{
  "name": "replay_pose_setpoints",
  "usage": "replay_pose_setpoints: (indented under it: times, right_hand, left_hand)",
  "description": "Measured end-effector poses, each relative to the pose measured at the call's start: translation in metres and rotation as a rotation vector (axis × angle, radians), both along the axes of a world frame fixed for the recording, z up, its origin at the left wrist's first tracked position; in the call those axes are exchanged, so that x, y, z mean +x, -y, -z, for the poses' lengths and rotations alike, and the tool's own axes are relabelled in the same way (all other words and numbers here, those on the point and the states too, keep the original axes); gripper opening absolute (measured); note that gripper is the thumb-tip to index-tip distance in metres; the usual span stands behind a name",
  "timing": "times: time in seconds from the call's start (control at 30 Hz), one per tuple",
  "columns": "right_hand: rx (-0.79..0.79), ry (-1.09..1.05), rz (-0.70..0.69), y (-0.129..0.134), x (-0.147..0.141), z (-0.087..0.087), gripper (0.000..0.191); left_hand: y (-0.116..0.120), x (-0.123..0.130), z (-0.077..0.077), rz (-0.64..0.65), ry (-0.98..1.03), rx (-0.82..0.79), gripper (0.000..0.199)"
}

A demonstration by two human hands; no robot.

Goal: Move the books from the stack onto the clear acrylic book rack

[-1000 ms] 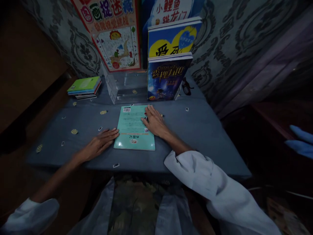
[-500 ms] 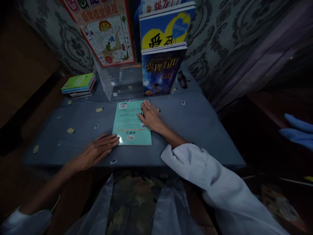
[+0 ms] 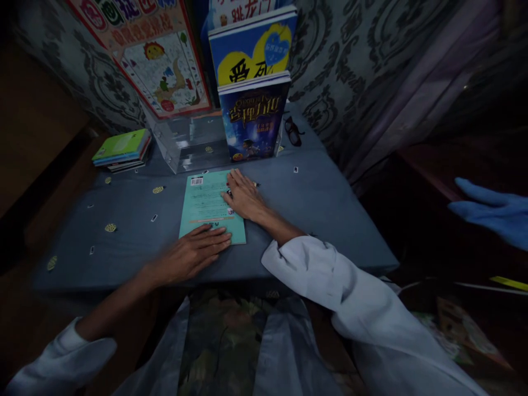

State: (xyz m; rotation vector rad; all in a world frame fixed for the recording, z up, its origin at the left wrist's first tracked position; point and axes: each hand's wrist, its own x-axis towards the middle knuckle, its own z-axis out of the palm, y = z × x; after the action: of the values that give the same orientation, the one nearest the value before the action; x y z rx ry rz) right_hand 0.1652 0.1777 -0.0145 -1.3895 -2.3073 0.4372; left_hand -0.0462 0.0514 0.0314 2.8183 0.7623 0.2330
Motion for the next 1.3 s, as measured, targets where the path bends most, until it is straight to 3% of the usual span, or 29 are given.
replay_pose_setpoints:
  times: [0.27,0.47,0.6,0.73,0.87,0.97,1.03,1.13,1.2,1.3]
  right_hand:
    - [-0.006,0.04,0.022,0.002,-0.002,-0.005,0.069]
    - [0.006,0.023,0.015,0.001,0.0,-0.003,0.069]
    - [0.016,-0.006,-0.006,-0.002,0.002,0.002,0.068]
    - [0.026,-0.019,-0.01,-0.004,0.003,0.005,0.066]
    - [0.027,0.002,-0.015,-0.004,0.005,0.002,0.065]
    - [0.053,0.057,-0.003,0.002,0.0,-0.007,0.061]
    - [0.093,0.1,-0.04,0.009,-0.012,-0.016,0.059]
    - [0.104,0.122,-0.215,0.017,-0.042,-0.026,0.058]
    - [0.071,0.125,-0.307,0.019,-0.064,-0.028,0.059]
    - [0.04,0.13,-0.338,0.017,-0.085,-0.026,0.061]
  left_hand:
    - [-0.005,0.04,0.005,0.035,-0.001,0.029,0.042]
    - [-0.007,0.044,0.001,0.033,0.026,-0.013,0.042]
    - [-0.021,0.032,-0.003,0.031,0.078,-0.089,0.041]
    - [-0.059,0.009,0.004,-0.104,0.104,-0.079,0.043]
    - [-0.109,-0.023,0.021,-0.427,0.095,0.022,0.045]
    - [-0.136,-0.044,0.032,-0.624,0.147,0.001,0.05]
    - [-0.145,-0.053,0.037,-0.649,0.185,-0.026,0.051]
    - [-0.148,-0.058,0.042,-0.64,0.228,-0.012,0.049]
    - [-0.146,-0.059,0.044,-0.638,0.239,0.02,0.047]
    - [-0.144,-0.06,0.044,-0.62,0.235,0.069,0.044]
